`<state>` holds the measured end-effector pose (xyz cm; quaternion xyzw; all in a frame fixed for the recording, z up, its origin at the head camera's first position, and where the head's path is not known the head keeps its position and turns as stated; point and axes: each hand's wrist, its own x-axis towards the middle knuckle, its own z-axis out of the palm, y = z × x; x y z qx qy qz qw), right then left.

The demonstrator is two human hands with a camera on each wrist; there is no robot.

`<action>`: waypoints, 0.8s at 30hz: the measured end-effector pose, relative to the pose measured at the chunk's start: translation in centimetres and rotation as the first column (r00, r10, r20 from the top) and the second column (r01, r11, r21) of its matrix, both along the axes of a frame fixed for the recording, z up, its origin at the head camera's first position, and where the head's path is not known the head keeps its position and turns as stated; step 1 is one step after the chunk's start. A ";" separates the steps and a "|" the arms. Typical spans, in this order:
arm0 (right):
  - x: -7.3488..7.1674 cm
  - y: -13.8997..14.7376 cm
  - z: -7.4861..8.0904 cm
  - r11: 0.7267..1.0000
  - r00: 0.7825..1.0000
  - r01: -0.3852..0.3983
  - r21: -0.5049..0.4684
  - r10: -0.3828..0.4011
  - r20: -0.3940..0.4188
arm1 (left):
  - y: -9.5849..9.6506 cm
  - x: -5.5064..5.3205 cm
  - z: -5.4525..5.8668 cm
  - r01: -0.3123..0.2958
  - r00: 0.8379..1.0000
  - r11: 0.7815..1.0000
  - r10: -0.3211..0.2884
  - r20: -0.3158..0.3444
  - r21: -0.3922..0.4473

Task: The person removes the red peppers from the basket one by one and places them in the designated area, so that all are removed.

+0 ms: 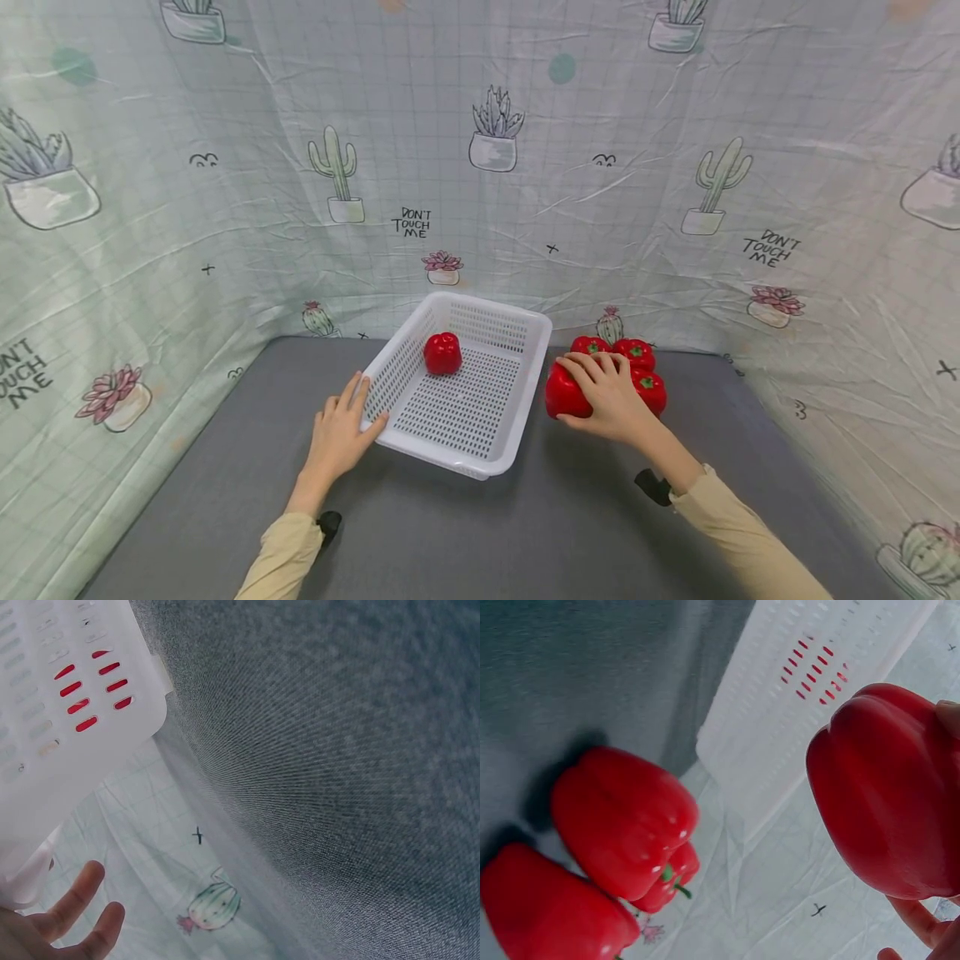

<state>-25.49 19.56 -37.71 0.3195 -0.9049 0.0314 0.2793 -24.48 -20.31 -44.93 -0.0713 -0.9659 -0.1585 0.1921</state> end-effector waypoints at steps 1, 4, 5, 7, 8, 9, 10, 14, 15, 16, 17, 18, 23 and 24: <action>0.1 0.2 -0.1 1.000 1.000 -0.002 0.002 0.002 -0.006 | 0.0 0.0 0.0 0.000 1.000 1.000 0.000 0.002 0.001; 0.4 0.8 -0.5 1.000 1.000 -0.006 -0.001 0.006 -0.015 | -0.1 0.0 0.0 -0.002 1.000 1.000 0.002 0.003 0.002; 0.5 1.0 -0.6 1.000 1.000 -0.008 -0.003 0.008 -0.018 | -0.1 0.0 0.0 -0.002 1.000 1.000 0.002 0.004 0.003; 0.7 1.4 -0.8 1.000 1.000 -0.010 0.000 0.010 -0.024 | -0.1 0.1 0.0 -0.003 1.000 1.000 0.003 0.005 0.005; 0.8 1.5 -0.9 1.000 1.000 -0.010 0.002 0.010 -0.025 | -0.1 0.1 0.0 -0.003 1.000 1.000 0.003 0.004 0.006; 0.9 1.7 -1.1 1.000 1.000 -0.009 0.004 0.009 -0.026 | -0.1 0.1 0.0 -0.003 1.000 1.000 0.003 0.004 0.008; 1.0 1.9 -1.3 1.000 1.000 -0.009 0.005 0.009 -0.026 | -0.1 0.1 0.0 -0.002 1.000 1.000 0.002 0.003 0.008; 1.5 2.6 -2.0 1.000 1.000 -0.003 0.010 0.003 -0.031 | 0.0 0.0 0.0 0.000 1.000 1.000 0.000 0.003 0.009; 1.5 2.8 -2.2 1.000 1.000 -0.001 0.011 0.002 -0.031 | 0.0 0.0 0.0 0.001 1.000 1.000 -0.001 0.003 0.010; 1.6 2.9 -2.4 1.000 1.000 0.000 0.010 0.001 -0.030 | 0.0 0.0 0.0 0.000 1.000 1.000 0.000 0.005 0.008; 1.7 3.0 -2.5 1.000 1.000 0.002 0.010 -0.002 -0.028 | 0.0 0.0 0.0 -0.001 1.000 1.000 0.001 0.006 0.008; 1.7 3.2 -2.7 1.000 1.000 0.004 0.011 -0.004 -0.027 | 0.0 0.0 0.0 -0.002 1.000 1.000 0.002 0.007 0.007; 1.9 4.0 -3.9 1.000 1.000 0.022 0.012 -0.022 0.008 | 0.0 0.0 -0.1 -0.005 1.000 1.000 0.005 0.007 0.005; 1.9 4.2 -4.2 1.000 1.000 0.026 0.012 -0.026 0.014 | 0.0 0.1 0.0 -0.005 1.000 1.000 0.005 0.007 0.005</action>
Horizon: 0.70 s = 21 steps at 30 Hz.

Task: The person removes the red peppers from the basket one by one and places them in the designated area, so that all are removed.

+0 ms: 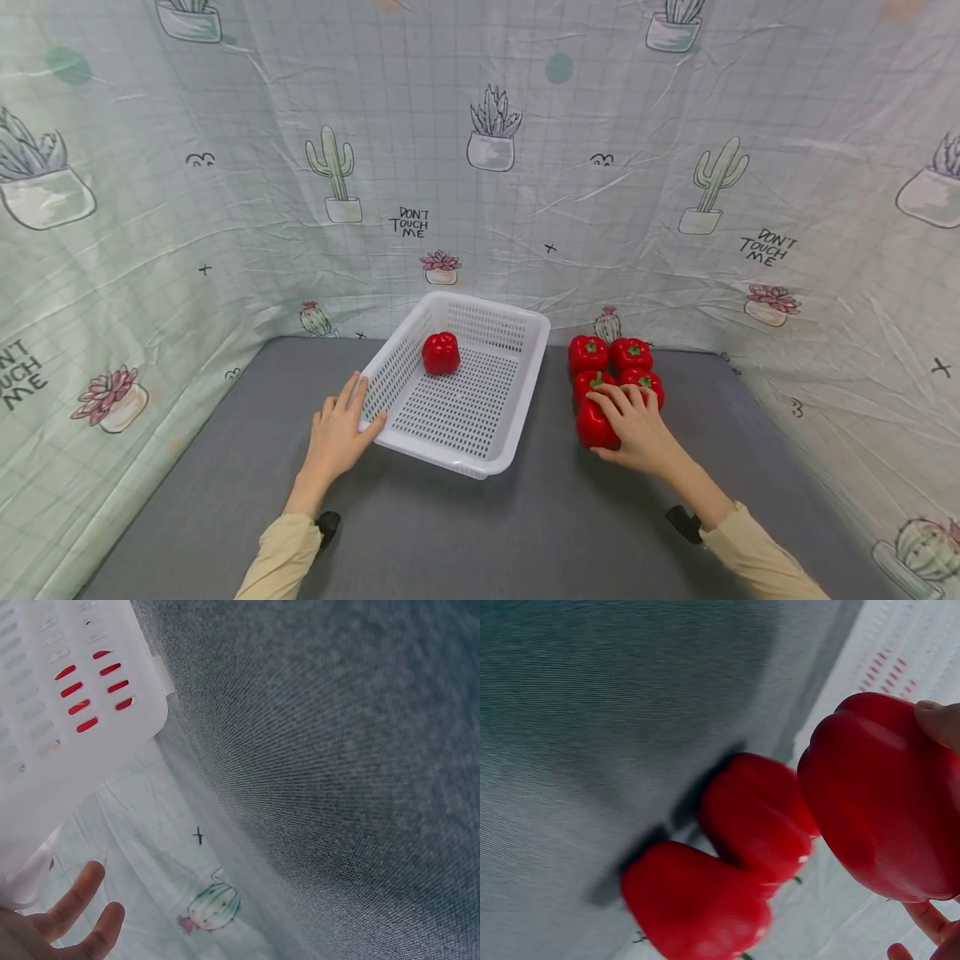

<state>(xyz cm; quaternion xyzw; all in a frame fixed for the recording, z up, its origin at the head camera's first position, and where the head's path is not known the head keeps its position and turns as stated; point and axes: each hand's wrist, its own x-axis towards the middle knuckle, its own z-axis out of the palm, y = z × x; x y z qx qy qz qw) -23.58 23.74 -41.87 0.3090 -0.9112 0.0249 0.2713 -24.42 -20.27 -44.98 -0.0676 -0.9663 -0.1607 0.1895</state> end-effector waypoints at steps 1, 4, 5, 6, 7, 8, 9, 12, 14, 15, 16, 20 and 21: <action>0.0 0.2 -0.3 1.000 1.000 0.004 -0.003 -0.004 0.006 | 0.0 0.0 0.0 -0.001 1.000 1.000 0.001 0.000 0.001; -0.1 0.6 -1.0 1.000 1.000 0.014 -0.013 -0.014 0.014 | 0.0 0.0 0.0 -0.003 1.000 1.000 0.003 0.001 0.004; -0.2 0.7 -1.2 1.000 1.000 0.018 -0.014 -0.018 0.014 | 0.1 0.0 0.0 -0.004 1.000 1.000 0.004 0.001 0.004; -0.3 0.8 -1.4 1.000 1.000 0.022 -0.013 -0.022 0.015 | 0.1 0.0 0.0 -0.005 1.000 1.000 0.005 0.002 0.004; -0.3 0.9 -1.5 1.000 1.000 0.025 -0.012 -0.024 0.017 | 0.1 -0.1 0.0 -0.005 1.000 1.000 0.005 0.002 0.004; -0.3 1.0 -1.7 1.000 0.999 0.029 -0.008 -0.029 0.022 | 0.1 -0.1 0.0 -0.004 1.000 1.000 0.004 0.003 0.003; -0.4 1.1 -1.9 0.999 0.999 0.035 -0.001 -0.035 0.026 | 0.1 -0.1 0.0 -0.004 1.000 1.000 0.004 0.004 0.002; -0.5 1.3 -2.4 0.999 0.997 0.049 0.017 -0.050 0.052 | 0.1 -0.1 0.0 -0.002 1.000 1.000 0.002 0.007 0.000; -0.5 1.4 -2.6 0.998 0.996 0.059 0.026 -0.061 0.066 | 0.0 0.0 0.0 0.001 1.000 1.000 -0.001 0.009 -0.001; -0.6 1.4 -2.7 0.998 0.995 0.064 0.030 -0.066 0.070 | 0.0 0.0 0.1 0.001 1.000 1.000 -0.001 0.009 0.000; -0.6 1.4 -2.9 0.997 0.995 0.067 0.032 -0.069 0.072 | 0.0 0.0 0.1 0.001 1.000 1.000 -0.001 0.010 -0.001; -0.7 1.3 -3.2 0.996 0.994 0.075 0.045 -0.078 0.073 | 0.0 0.0 0.0 -0.001 1.000 1.000 0.001 0.009 0.001; -0.7 1.3 -3.3 0.996 0.994 0.075 0.049 -0.078 0.072 | 0.0 0.0 0.0 -0.001 1.000 1.000 0.001 0.009 0.000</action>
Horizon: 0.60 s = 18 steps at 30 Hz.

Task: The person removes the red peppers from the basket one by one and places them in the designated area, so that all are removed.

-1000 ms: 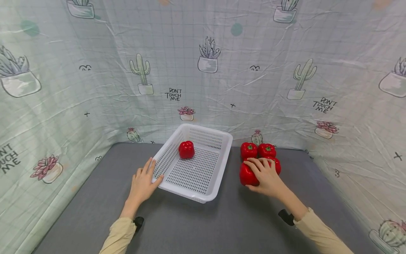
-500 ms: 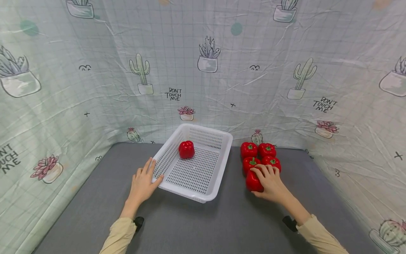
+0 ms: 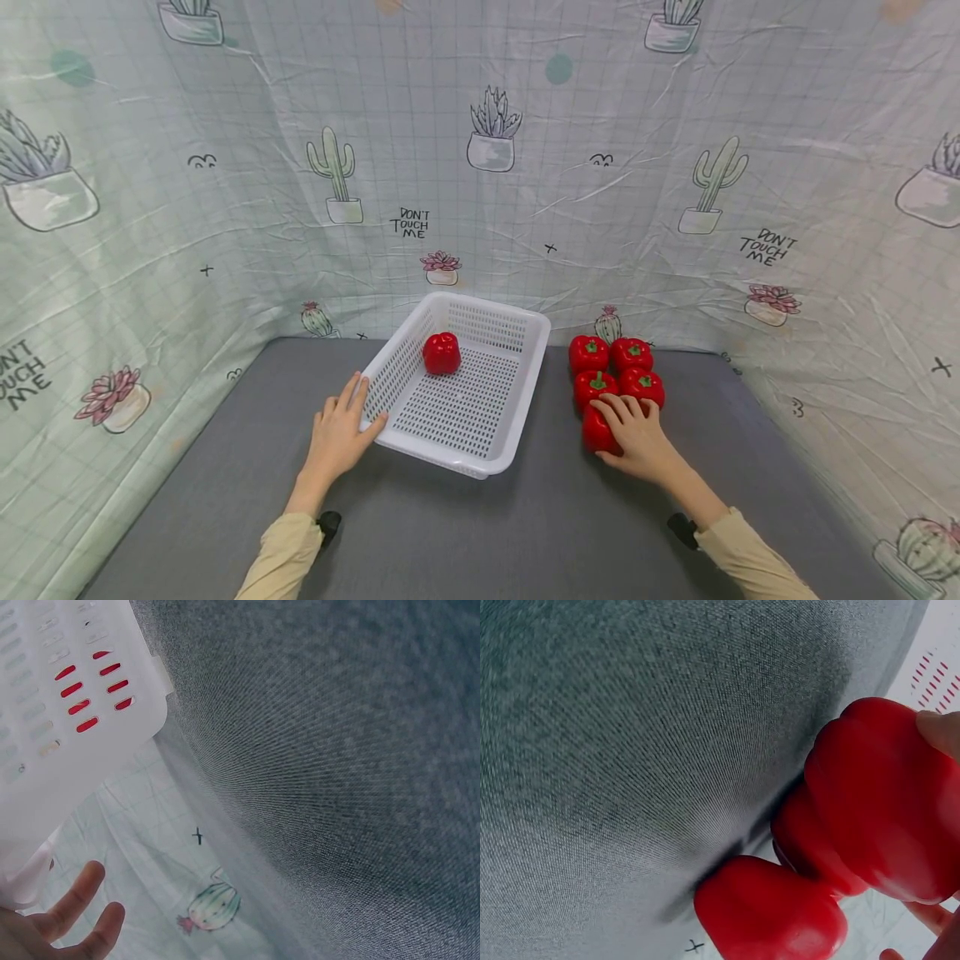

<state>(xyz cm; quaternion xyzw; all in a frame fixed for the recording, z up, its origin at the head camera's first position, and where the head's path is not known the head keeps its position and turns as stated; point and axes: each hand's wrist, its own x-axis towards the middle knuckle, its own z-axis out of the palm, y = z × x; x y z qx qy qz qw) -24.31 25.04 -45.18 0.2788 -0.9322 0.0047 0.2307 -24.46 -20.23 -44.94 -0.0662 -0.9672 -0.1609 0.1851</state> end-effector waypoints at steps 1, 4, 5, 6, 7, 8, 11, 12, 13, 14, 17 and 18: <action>0.0 0.0 -0.1 1.000 1.000 -0.002 0.003 0.002 0.001 | 0.0 0.0 0.0 0.000 1.000 1.000 0.000 -0.001 -0.001; 0.0 -0.1 -0.3 1.000 1.000 -0.010 0.001 0.010 0.003 | 0.0 -0.1 0.0 -0.002 1.000 1.000 0.002 -0.001 -0.003; 0.0 -0.1 -0.4 1.000 1.000 -0.010 -0.001 0.010 0.004 | 0.0 -0.1 0.0 -0.002 1.000 1.000 0.002 -0.001 -0.003; 0.0 -0.1 -0.4 1.000 1.000 -0.011 -0.004 0.011 0.005 | 0.0 -0.1 0.0 -0.002 1.000 1.000 0.002 -0.003 -0.003; 0.0 -0.2 -0.4 1.000 1.000 -0.012 -0.008 0.012 0.007 | 0.0 -0.1 0.0 -0.002 1.000 1.000 0.002 -0.005 -0.002; 0.0 -0.2 -0.4 1.000 1.000 -0.011 -0.012 0.012 0.010 | 0.0 -0.1 0.0 -0.002 1.000 1.000 0.002 -0.007 -0.002; -0.1 -0.4 -0.3 1.000 1.000 -0.007 -0.023 0.008 0.021 | 0.0 0.0 0.0 -0.003 1.000 1.000 0.003 -0.013 0.001; -0.1 -0.4 -0.2 1.000 1.000 -0.005 -0.022 0.005 0.023 | 0.0 0.0 0.0 -0.002 1.000 1.000 0.002 -0.014 0.002; 0.0 -0.4 -0.2 1.000 1.000 -0.004 -0.024 0.004 0.023 | 0.0 0.0 0.1 -0.002 1.000 1.000 0.002 -0.014 0.002; 0.0 -0.4 -0.3 1.000 1.000 -0.002 -0.023 0.003 0.021 | 0.0 0.0 0.1 -0.001 1.000 1.000 0.001 -0.013 0.003; 0.0 -0.4 -0.3 1.000 1.000 -0.003 -0.021 0.003 0.003 | 0.0 0.0 0.1 0.002 1.000 1.000 -0.002 -0.010 0.003; -0.1 -0.4 -0.4 1.000 1.000 -0.001 -0.017 0.001 -0.005 | 0.0 0.0 0.1 0.003 1.000 1.000 -0.003 -0.008 0.005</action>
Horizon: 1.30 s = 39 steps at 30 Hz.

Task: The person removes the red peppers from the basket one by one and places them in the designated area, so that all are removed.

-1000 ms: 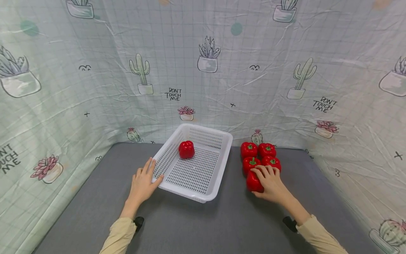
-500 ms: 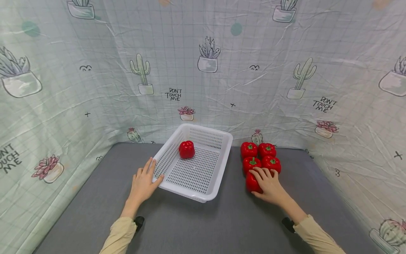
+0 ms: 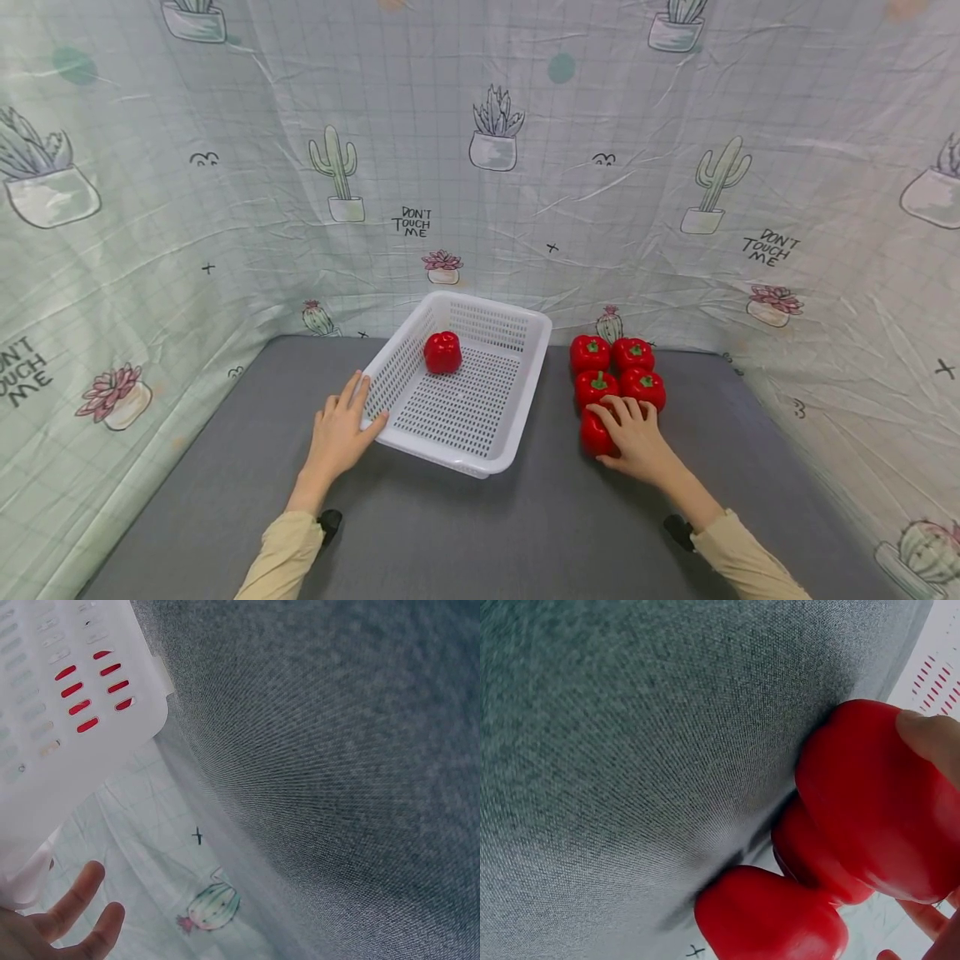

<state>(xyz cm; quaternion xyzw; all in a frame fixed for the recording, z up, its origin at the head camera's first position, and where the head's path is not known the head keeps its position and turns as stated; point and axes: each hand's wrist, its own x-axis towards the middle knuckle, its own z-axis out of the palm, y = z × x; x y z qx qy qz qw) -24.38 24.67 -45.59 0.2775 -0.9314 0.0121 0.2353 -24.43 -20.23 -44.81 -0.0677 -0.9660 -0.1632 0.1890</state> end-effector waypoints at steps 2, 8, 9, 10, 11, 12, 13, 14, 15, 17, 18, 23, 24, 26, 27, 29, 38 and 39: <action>-0.1 0.1 -0.1 1.000 1.000 0.002 0.003 -0.002 -0.009 | 0.0 0.0 0.0 0.000 1.000 1.000 0.000 0.004 0.001; -0.2 0.2 -0.2 1.000 1.000 0.016 0.008 -0.015 -0.010 | 0.0 0.0 -0.1 -0.004 1.000 1.000 0.004 0.004 0.002; -0.2 0.2 -0.2 1.000 1.000 0.015 0.007 -0.015 -0.011 | 0.0 0.0 -0.1 -0.004 1.000 1.000 0.004 0.003 0.002; -0.2 0.2 -0.3 1.000 1.000 0.017 0.007 -0.017 -0.014 | 0.1 0.0 -0.1 -0.005 1.000 1.000 0.005 0.003 0.002; -0.2 0.2 -0.3 1.000 1.000 0.018 0.007 -0.018 -0.015 | 0.1 0.0 -0.1 -0.006 1.000 1.000 0.006 0.004 0.002; -0.2 0.2 -0.2 1.000 1.000 0.018 0.007 -0.018 -0.017 | 0.1 0.0 -0.1 -0.006 1.000 1.000 0.006 0.003 0.001; -0.2 0.2 -0.2 1.000 1.000 0.018 0.007 -0.018 -0.016 | 0.1 0.0 -0.1 -0.007 1.000 1.000 0.007 0.003 0.002; -0.2 0.2 -0.2 1.000 1.000 0.019 0.008 -0.019 -0.017 | 0.1 0.0 -0.1 -0.008 1.000 1.000 0.008 0.002 0.002; -0.2 0.2 -0.2 1.000 1.000 0.018 0.009 -0.018 -0.018 | 0.1 0.0 -0.1 -0.010 1.000 1.000 0.010 0.002 0.001; -0.2 0.2 -0.1 1.000 1.000 0.017 0.009 -0.017 -0.018 | 0.2 0.1 0.0 -0.012 1.000 1.000 0.012 0.004 0.000; -0.2 0.2 -0.1 1.000 1.000 0.016 0.008 -0.016 -0.018 | 0.2 0.0 0.0 -0.013 1.000 1.000 0.013 0.005 -0.002; -0.1 0.1 0.0 1.000 1.000 0.016 0.006 -0.016 -0.011 | 0.1 0.0 0.0 -0.014 1.000 1.000 0.014 0.013 -0.011; -0.1 0.1 0.0 1.000 1.000 0.018 0.006 -0.018 -0.010 | 0.1 0.0 0.0 -0.013 1.000 1.000 0.013 0.013 -0.009; -0.1 0.1 0.1 1.000 1.000 0.018 0.003 -0.018 -0.006 | 0.1 0.0 0.0 -0.010 1.000 1.000 0.010 0.013 -0.008; -0.1 0.1 0.1 1.000 1.000 0.016 -0.001 -0.016 -0.005 | 0.1 0.0 0.0 -0.009 1.000 1.000 0.009 0.013 -0.006; 0.0 0.1 0.2 1.000 1.000 0.010 -0.009 -0.010 -0.009 | 0.1 0.1 0.0 -0.005 1.000 1.000 0.005 0.008 -0.002; 0.0 -0.9 1.8 0.998 0.998 -0.033 -0.055 0.030 -0.057 | 0.0 0.1 0.0 0.002 1.000 1.000 -0.002 -0.008 -0.001; 0.0 -1.1 2.2 0.997 0.998 -0.035 -0.065 0.031 -0.060 | 0.0 0.1 0.0 0.002 1.000 1.000 -0.002 -0.005 0.000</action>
